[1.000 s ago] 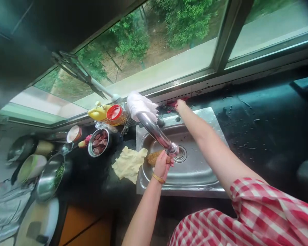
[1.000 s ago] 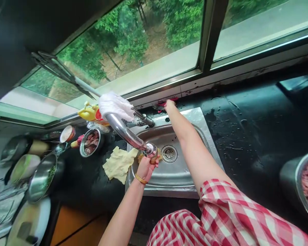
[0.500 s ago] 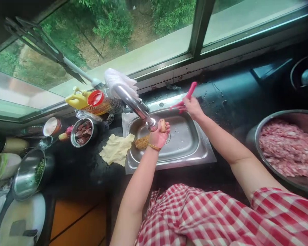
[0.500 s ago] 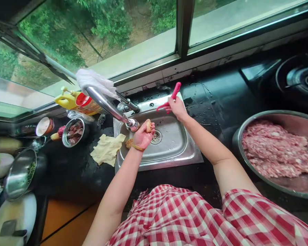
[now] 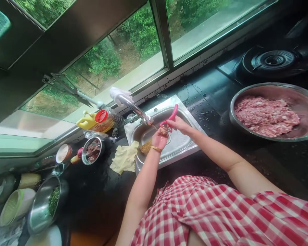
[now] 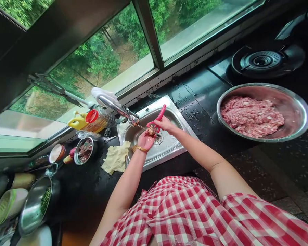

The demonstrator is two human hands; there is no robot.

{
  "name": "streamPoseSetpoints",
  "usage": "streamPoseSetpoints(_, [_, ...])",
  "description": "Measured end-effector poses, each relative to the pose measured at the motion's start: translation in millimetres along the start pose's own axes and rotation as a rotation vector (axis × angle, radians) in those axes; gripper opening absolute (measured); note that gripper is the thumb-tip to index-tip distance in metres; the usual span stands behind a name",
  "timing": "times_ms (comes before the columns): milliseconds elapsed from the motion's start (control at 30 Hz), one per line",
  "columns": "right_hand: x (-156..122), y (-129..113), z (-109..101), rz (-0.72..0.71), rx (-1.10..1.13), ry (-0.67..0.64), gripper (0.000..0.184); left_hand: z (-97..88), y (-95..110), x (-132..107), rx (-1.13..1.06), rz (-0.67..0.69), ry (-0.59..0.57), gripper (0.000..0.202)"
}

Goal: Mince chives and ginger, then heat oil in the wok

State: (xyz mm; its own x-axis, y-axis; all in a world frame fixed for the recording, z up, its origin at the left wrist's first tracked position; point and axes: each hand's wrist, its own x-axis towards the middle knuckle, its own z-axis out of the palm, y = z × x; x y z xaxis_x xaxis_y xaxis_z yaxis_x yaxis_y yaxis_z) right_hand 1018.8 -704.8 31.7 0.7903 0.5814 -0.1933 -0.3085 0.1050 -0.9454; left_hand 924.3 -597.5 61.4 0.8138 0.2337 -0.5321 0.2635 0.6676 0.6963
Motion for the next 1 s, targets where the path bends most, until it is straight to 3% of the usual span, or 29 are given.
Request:
streamPoseSetpoints(200, [2.5,12.6,14.7,-0.033,0.115,-0.061,0.030,-9.3,-5.6,-8.3,-0.023,0.088,0.072,0.012])
streamPoseSetpoints(333, [-1.3,20.6,32.6,-0.034,0.169,-0.130,0.028,-11.3,-8.8,-8.9,-0.112,0.126,0.119,0.023])
streamPoseSetpoints(467, [-5.2,19.9,43.4,-0.020,0.126,-0.114,0.024,-14.1,-13.1,-10.5,-0.100,0.180,0.152,0.026])
streamPoseSetpoints(800, [-3.7,12.9,34.9,0.063,0.196,-0.272,0.030,-19.3,-19.9,-9.2,-0.089,0.200,0.215,0.016])
streamPoseSetpoints(1000, [-0.7,11.5,36.1,0.060,0.162,-0.294,0.028,-19.3,-24.7,-6.0,-0.005,0.265,0.215,0.011])
